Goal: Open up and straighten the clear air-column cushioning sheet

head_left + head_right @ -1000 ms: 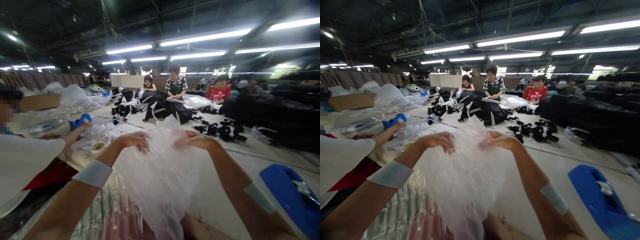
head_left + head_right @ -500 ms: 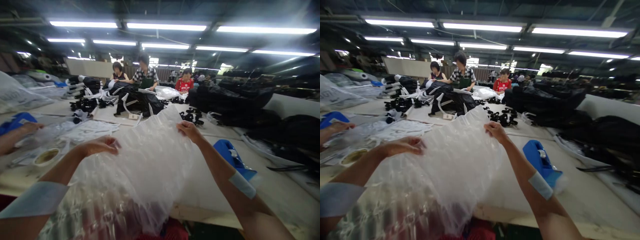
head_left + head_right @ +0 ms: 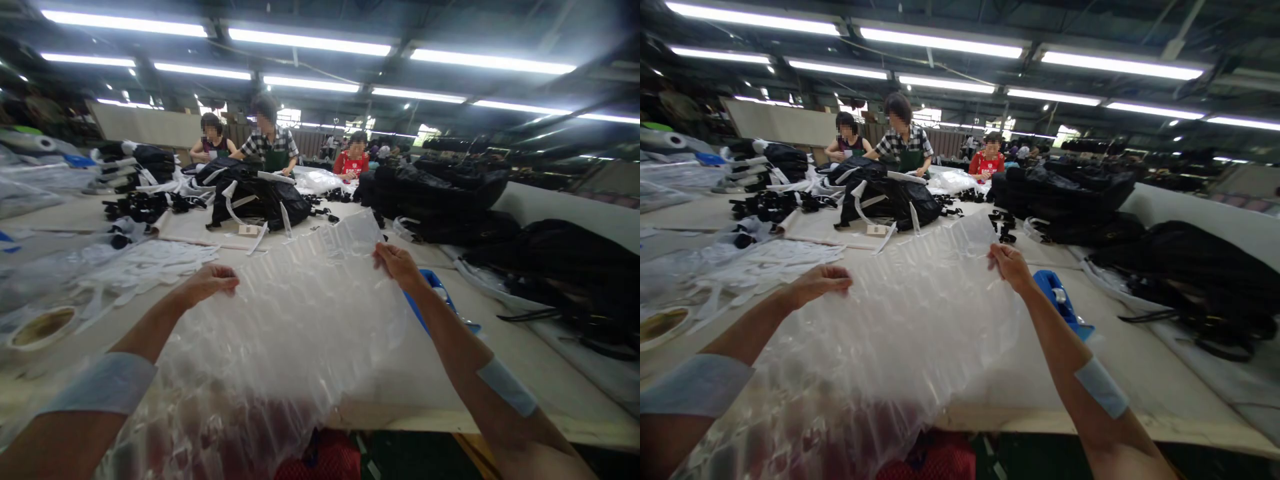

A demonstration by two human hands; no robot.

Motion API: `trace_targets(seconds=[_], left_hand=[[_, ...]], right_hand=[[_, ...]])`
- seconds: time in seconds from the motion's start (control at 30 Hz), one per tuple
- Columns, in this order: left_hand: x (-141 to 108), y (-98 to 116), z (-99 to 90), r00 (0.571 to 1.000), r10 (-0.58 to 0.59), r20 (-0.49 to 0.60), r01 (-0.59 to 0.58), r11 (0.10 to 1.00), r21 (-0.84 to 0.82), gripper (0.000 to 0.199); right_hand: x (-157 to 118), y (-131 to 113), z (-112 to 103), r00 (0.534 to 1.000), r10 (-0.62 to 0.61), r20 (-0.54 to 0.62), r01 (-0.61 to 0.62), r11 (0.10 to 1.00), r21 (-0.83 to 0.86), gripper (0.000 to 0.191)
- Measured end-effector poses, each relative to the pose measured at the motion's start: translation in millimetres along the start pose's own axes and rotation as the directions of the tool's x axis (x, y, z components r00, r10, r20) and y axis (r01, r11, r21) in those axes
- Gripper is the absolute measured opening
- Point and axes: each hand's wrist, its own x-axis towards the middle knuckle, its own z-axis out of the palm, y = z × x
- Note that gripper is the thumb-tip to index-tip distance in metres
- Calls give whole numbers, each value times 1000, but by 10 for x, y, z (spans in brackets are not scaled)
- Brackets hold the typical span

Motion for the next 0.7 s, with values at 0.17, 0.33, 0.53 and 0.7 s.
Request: trace_targets(seconds=[0.17,0.33,0.53,0.7], left_hand=[[109,-14,118,996,-76,43,78,997,-30,37],[224,-120,236,996,-73,56,76,996,-42,39],[276,-120,392,994,-40,105,44,998,-37,33],[288,-47,559,989,-15,147,21,999,-37,24]], right_hand=[[-118,144,-146,996,90,-6,-90,994,-54,58],[-211,281,-232,989,147,-31,-150,981,-120,52],[-300,436,-371,988,139,-65,-153,871,-467,38],[-353,143,-136,951,-307,42,207,527,-825,39]])
